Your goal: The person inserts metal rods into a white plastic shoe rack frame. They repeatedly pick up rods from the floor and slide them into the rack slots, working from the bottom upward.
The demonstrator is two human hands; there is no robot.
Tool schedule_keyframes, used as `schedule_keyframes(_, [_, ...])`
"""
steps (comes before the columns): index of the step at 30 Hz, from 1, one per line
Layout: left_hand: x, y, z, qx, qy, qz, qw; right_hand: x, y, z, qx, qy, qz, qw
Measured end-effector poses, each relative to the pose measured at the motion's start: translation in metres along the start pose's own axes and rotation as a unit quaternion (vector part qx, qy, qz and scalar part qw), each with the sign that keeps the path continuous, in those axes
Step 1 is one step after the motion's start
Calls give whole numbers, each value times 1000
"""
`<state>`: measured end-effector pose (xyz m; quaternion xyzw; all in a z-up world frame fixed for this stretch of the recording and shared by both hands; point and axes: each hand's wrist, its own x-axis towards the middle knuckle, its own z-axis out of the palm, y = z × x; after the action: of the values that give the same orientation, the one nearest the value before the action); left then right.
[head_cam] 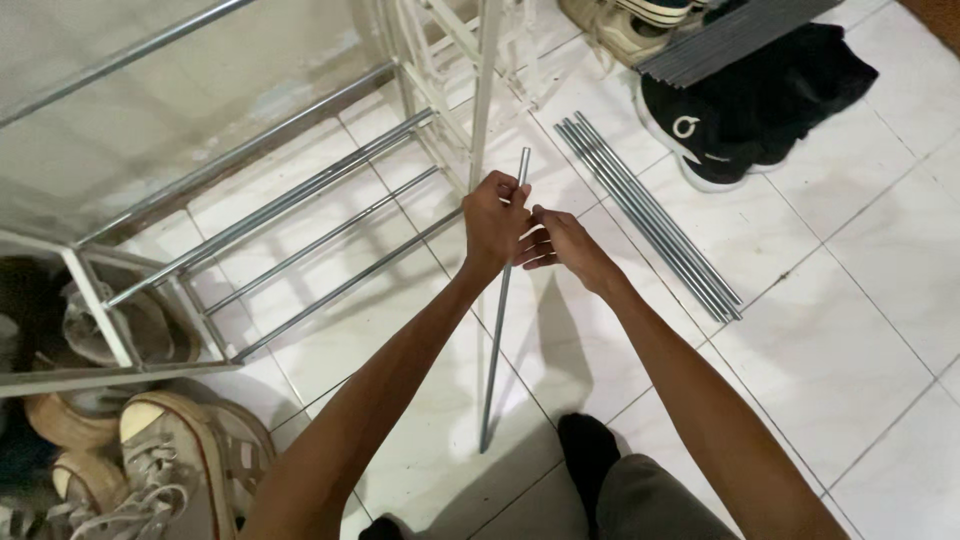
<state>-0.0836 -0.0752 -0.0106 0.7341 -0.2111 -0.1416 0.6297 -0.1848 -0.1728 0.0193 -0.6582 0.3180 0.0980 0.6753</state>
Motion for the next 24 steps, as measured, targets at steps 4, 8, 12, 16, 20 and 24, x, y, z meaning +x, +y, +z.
schedule_keyframes(4, [18,-5,35,-97,55,-16,994,-28,11,-21,-19,-5,37,999])
schedule_keyframes(8, [35,-26,61,-204,119,-72,969,-33,55,-31,-151,64,-72,984])
schedule_keyframes(12, [46,-50,84,-167,117,-113,972,-31,81,-58,-192,179,-126,957])
schedule_keyframes(16, [33,-59,99,-5,57,25,998,-32,88,-89,-299,266,-191,896])
schedule_keyframes(20, [27,-51,111,116,-15,5,993,-25,90,-111,-393,293,-182,852])
schedule_keyframes(24, [20,-60,125,183,-97,81,975,-7,91,-129,-434,299,-117,842])
